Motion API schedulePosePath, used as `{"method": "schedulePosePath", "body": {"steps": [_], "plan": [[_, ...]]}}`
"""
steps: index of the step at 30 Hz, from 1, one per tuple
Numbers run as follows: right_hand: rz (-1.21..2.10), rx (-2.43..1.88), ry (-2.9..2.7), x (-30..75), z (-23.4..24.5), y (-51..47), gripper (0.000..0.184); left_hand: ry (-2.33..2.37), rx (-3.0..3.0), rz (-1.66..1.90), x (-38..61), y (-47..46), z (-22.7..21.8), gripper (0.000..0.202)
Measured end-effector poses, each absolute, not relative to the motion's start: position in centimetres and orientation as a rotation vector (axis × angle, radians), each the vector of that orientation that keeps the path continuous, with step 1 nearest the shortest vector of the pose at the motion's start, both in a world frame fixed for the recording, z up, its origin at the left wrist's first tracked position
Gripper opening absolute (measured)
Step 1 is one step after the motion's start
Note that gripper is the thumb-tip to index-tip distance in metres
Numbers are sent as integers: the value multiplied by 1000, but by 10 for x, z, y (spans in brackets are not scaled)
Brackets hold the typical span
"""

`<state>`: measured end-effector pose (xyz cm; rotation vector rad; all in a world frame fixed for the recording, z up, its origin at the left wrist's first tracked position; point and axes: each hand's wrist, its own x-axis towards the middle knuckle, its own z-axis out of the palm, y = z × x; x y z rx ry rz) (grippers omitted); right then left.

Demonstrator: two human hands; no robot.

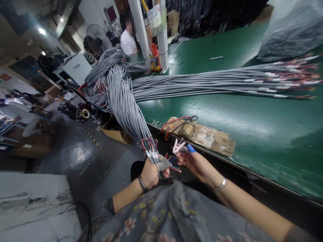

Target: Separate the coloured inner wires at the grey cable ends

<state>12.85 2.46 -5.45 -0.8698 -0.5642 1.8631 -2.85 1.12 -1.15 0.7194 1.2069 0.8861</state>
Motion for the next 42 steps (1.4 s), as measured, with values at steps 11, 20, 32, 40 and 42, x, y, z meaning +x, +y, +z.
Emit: {"method": "schedulePosePath", "body": {"steps": [11, 20, 32, 40, 42], "plan": [[1945, -851, -891, 133, -44, 19, 51, 1175, 896, 800, -25, 13, -21, 35], [1869, -936, -1004, 122, -29, 14, 40, 1199, 975, 775, -24, 9, -23, 42], [1980, -803, -788, 114, -32, 9, 34, 1216, 866, 894, -24, 6, -30, 37], [1954, -756, -593, 138, -55, 28, 41, 1119, 696, 854, -27, 13, -13, 31], [1899, -756, -603, 135, -55, 33, 44, 1088, 695, 832, -25, 14, -13, 30]]}}
